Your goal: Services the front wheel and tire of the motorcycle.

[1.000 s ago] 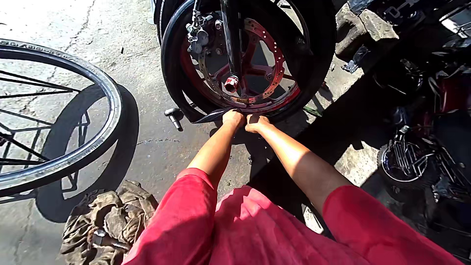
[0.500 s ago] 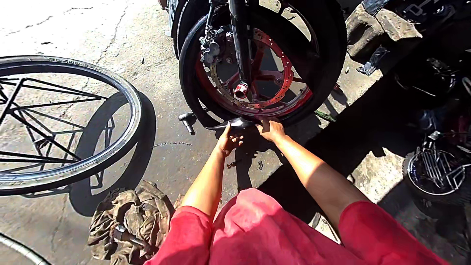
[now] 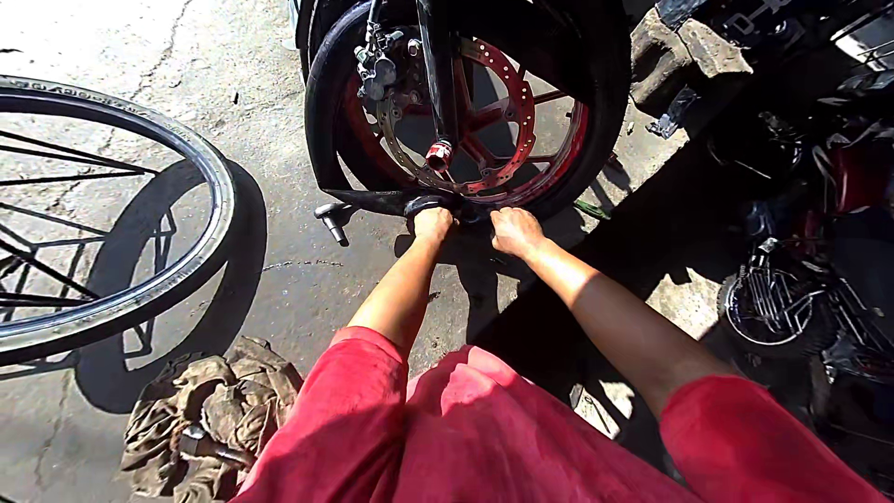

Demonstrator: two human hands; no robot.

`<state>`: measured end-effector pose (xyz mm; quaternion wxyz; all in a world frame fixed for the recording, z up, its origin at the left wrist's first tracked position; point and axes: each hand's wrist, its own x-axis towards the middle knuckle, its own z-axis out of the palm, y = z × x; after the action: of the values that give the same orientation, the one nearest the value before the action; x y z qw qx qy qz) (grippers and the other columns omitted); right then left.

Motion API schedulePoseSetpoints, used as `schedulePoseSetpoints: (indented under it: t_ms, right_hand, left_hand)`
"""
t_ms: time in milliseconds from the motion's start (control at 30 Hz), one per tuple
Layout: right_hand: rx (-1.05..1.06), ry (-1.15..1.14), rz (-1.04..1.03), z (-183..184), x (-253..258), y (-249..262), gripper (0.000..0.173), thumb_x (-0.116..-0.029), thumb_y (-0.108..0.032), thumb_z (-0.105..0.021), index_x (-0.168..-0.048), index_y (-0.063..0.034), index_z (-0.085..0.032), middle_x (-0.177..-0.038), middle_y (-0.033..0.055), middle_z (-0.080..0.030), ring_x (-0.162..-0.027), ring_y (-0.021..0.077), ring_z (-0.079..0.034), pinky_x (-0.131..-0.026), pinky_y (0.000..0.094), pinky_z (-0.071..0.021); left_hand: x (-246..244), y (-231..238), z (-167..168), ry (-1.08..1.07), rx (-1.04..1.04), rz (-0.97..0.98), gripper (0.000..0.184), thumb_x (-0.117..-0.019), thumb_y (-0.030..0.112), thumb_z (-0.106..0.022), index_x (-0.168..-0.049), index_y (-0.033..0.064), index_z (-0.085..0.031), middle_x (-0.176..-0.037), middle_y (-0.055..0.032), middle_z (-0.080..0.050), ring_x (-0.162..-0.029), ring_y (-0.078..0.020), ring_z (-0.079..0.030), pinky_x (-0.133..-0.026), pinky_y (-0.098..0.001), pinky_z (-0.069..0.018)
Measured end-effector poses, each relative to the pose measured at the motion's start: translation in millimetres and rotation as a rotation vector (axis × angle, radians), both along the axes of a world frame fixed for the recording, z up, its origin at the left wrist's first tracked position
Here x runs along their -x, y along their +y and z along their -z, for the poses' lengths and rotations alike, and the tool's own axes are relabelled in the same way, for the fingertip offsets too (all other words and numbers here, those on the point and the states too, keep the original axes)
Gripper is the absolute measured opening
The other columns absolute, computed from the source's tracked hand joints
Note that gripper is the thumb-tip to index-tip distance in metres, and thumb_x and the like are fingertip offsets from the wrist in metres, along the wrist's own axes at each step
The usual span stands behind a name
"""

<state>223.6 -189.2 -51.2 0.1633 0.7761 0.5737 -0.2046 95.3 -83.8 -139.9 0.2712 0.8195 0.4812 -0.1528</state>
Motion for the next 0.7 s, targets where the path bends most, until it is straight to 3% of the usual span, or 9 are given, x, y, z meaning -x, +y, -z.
schedulePoseSetpoints:
  t_ms: [100, 233, 333, 433, 500, 567, 633, 667, 700]
  right_hand:
    - [0.254, -0.040, 0.135, -5.7, 15.0, 16.4, 0.043, -0.0924, -0.033, -0.071, -0.117, 0.0016, -0.069, -0.125, 0.0230, -0.067, -0.119, 0.0398, -0.065, -0.094, 0.0621, -0.0519]
    - [0.379, -0.059, 0.178, -23.3, 19.1, 47.1, 0.045, -0.0946, -0.036, -0.068, -0.118, 0.0031, -0.069, -0.133, 0.0234, -0.064, -0.126, 0.0401, -0.060, -0.097, 0.0659, -0.0474]
    - [0.088, 0.070, 0.237, -20.9, 35.6, 40.8, 0.042, -0.0895, -0.029, -0.070, -0.119, 0.0001, -0.069, -0.126, 0.0215, -0.068, -0.120, 0.0378, -0.064, -0.097, 0.0610, -0.0506]
    - [0.208, 0.161, 0.276, -3.9, 37.7, 36.0, 0.053, -0.0932, -0.026, -0.068, -0.139, -0.0022, -0.059, -0.142, 0.0245, -0.057, -0.135, 0.0403, -0.053, -0.107, 0.0625, -0.0428]
    - [0.271, 0.140, 0.279, 5.9, 30.9, 39.4, 0.057, -0.0927, -0.029, -0.070, -0.140, -0.0006, -0.058, -0.145, 0.0256, -0.055, -0.137, 0.0414, -0.051, -0.108, 0.0637, -0.0419]
    - [0.324, 0.125, 0.268, 2.8, 27.4, 51.0, 0.057, -0.0961, -0.035, -0.068, -0.138, 0.0023, -0.059, -0.146, 0.0256, -0.054, -0.138, 0.0404, -0.050, -0.110, 0.0632, -0.0401]
    - [0.345, 0.132, 0.257, 11.5, 25.9, 53.6, 0.054, -0.0972, -0.039, -0.067, -0.131, 0.0031, -0.064, -0.141, 0.0255, -0.058, -0.135, 0.0401, -0.053, -0.108, 0.0638, -0.0411]
    - [0.336, 0.135, 0.261, 17.7, 24.8, 55.4, 0.052, -0.0965, -0.039, -0.067, -0.129, 0.0023, -0.066, -0.140, 0.0253, -0.059, -0.134, 0.0404, -0.053, -0.107, 0.0647, -0.0413]
    - [0.323, 0.143, 0.273, 22.1, 24.6, 56.1, 0.052, -0.0956, -0.039, -0.067, -0.130, 0.0003, -0.066, -0.141, 0.0249, -0.058, -0.135, 0.0407, -0.052, -0.108, 0.0653, -0.0409]
  left_hand:
    - [-1.1, 1.3, -8.9, 0.014, 0.067, 0.017, 0.041, -0.0992, 0.038, -0.062, -0.113, 0.0000, -0.070, -0.124, -0.0218, -0.068, -0.120, -0.0404, -0.063, -0.093, -0.0632, -0.0519]
    - [0.5, 4.1, -17.7, -0.057, 0.190, 0.002, 0.070, -0.1038, 0.062, -0.039, -0.110, 0.0001, -0.073, -0.123, -0.0236, -0.069, -0.121, -0.0407, -0.063, -0.096, -0.0666, -0.0488]
    - [3.0, 7.3, -22.3, -0.069, 0.234, 0.014, 0.065, -0.1043, 0.057, -0.039, -0.111, 0.0011, -0.072, -0.125, -0.0231, -0.067, -0.122, -0.0391, -0.062, -0.098, -0.0651, -0.0478]
    - [-5.7, -0.6, -21.9, -0.105, 0.265, 0.059, 0.058, -0.1031, 0.052, -0.047, -0.108, -0.0002, -0.072, -0.119, -0.0244, -0.068, -0.118, -0.0412, -0.063, -0.096, -0.0663, -0.0478]
    - [-6.4, -3.1, -18.6, -0.163, 0.267, 0.121, 0.052, -0.1042, 0.045, -0.046, -0.110, 0.0008, -0.071, -0.119, -0.0241, -0.068, -0.119, -0.0413, -0.063, -0.098, -0.0661, -0.0468]
    - [2.4, -3.9, -13.6, -0.312, 0.271, 0.133, 0.044, -0.1063, 0.035, -0.044, -0.123, 0.0029, -0.069, -0.127, -0.0229, -0.066, -0.126, -0.0389, -0.059, -0.105, -0.0640, -0.0428]
    - [21.1, -21.9, 1.9, -0.566, 0.352, -0.039, 0.041, -0.1067, 0.029, -0.048, -0.136, 0.0052, -0.064, -0.139, -0.0168, -0.062, -0.134, -0.0293, -0.056, -0.115, -0.0531, -0.0402]
    - [32.3, -31.3, 7.4, -0.707, 0.465, -0.225, 0.042, -0.1070, 0.029, -0.050, -0.141, 0.0056, -0.060, -0.142, -0.0129, -0.062, -0.134, -0.0228, -0.057, -0.115, -0.0449, -0.0431]
    - [44.2, -39.8, 12.5, -0.840, 0.614, -0.476, 0.042, -0.1085, 0.030, -0.050, -0.140, 0.0040, -0.058, -0.137, -0.0124, -0.064, -0.124, -0.0212, -0.063, -0.105, -0.0418, -0.0517]
